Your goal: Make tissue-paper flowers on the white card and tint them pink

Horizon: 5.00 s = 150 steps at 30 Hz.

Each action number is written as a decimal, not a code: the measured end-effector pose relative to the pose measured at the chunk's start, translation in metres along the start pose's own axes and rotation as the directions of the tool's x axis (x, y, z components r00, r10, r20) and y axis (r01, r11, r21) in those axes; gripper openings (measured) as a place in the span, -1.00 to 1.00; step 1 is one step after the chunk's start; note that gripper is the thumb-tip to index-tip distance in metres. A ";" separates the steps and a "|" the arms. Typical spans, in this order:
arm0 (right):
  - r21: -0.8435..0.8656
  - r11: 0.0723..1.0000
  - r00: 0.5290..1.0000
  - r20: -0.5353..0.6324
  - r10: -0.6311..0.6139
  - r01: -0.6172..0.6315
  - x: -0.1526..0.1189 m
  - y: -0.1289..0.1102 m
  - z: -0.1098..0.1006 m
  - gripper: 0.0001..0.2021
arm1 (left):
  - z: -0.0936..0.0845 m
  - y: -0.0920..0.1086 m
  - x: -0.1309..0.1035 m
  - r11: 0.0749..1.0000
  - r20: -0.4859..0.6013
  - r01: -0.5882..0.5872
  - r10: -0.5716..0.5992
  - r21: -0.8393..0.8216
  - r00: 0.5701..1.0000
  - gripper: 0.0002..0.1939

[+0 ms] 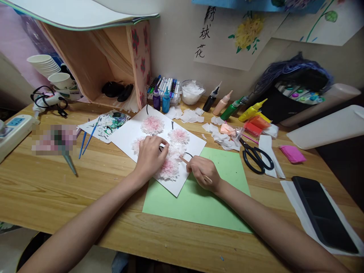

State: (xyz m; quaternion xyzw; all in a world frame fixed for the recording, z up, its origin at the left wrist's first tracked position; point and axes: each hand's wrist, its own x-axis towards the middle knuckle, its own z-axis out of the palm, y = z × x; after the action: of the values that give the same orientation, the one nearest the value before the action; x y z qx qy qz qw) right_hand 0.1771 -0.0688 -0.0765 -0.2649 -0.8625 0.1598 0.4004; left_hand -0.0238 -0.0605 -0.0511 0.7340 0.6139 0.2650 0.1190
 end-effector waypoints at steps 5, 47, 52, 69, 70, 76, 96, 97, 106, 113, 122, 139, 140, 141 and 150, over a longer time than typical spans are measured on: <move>0.019 0.999 0.999 -0.024 0.032 -0.031 0.004 0.001 0.003 -0.62 | -0.003 -0.010 0.005 0.993 0.062 0.062 -0.056 -0.099 0.997 -0.83; -0.299 0.940 0.987 0.053 -0.153 0.162 0.015 -0.008 0.009 -0.59 | -0.001 -0.009 0.002 1.000 0.081 0.014 -0.012 -0.020 0.997 -0.81; -0.411 0.867 0.959 0.115 -0.257 0.282 0.015 -0.009 0.012 -0.62 | 0.000 -0.009 0.001 1.000 0.077 0.008 -0.007 -0.012 0.997 -0.81; 0.367 0.554 0.614 0.065 0.786 -0.748 0.071 0.007 0.002 -0.44 | 0.000 -0.008 0.002 1.000 0.080 0.004 -0.004 0.002 0.997 -0.81; 0.376 0.505 0.576 0.101 0.811 -0.777 0.075 0.010 0.002 -0.45 | 0.000 -0.008 0.002 1.000 0.080 0.005 -0.005 0.003 0.997 -0.82; 0.402 0.549 0.654 0.194 0.731 -0.733 0.069 0.000 -0.010 -0.46 | 0.000 -0.010 0.002 1.000 0.087 0.005 -0.004 -0.011 0.996 -0.82; -0.403 0.756 0.834 -0.035 0.551 -0.517 0.008 0.081 -0.095 -0.82 | -0.003 -0.011 0.004 1.000 0.089 -0.010 0.009 0.003 0.996 -0.77; -0.423 0.741 0.822 -0.019 0.569 -0.522 0.008 0.080 -0.097 -0.82 | -0.002 -0.011 0.004 1.000 0.090 -0.012 0.011 0.007 0.996 -0.76; -0.150 0.800 0.813 -0.152 0.562 -0.581 0.008 0.080 -0.088 -0.92 | 0.000 -0.015 0.003 1.000 0.095 -0.028 0.027 0.014 0.995 -0.78; -0.181 0.845 0.863 -0.047 0.503 -0.503 0.045 0.074 -0.084 -0.89 | 0.003 -0.017 0.002 0.999 0.065 -0.038 0.038 0.005 0.997 -0.78; -0.324 0.945 0.892 0.416 0.179 -0.039 0.124 0.116 -0.023 -0.86 | 0.002 -0.014 0.000 1.000 0.095 0.010 -0.009 -0.013 0.995 -0.77; -0.367 0.920 0.890 0.362 0.278 -0.139 0.050 0.099 -0.082 -0.92 | 0.002 -0.012 -0.001 1.000 0.093 -0.015 0.012 0.024 0.996 -0.75; -0.357 0.924 0.903 0.338 0.263 -0.136 0.050 0.098 -0.081 -0.93 | 0.002 -0.013 -0.001 1.000 0.087 -0.020 0.018 0.023 0.996 -0.75; -0.345 0.928 0.918 0.307 0.251 -0.139 0.050 0.097 -0.080 -0.92 | 0.002 -0.013 -0.001 0.999 0.082 -0.024 0.022 0.022 0.996 -0.75; -0.300 0.886 0.915 0.082 0.394 -0.355 0.049 0.095 -0.055 -0.83 | 0.002 -0.014 -0.001 0.999 0.054 -0.043 0.042 0.012 0.998 -0.78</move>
State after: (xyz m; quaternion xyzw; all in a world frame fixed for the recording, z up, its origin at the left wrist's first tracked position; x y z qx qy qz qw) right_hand 0.2243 0.0401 -0.0583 -0.4685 -0.8347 0.1295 0.2589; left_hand -0.0347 -0.0581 -0.0598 0.7546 0.5963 0.2435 0.1252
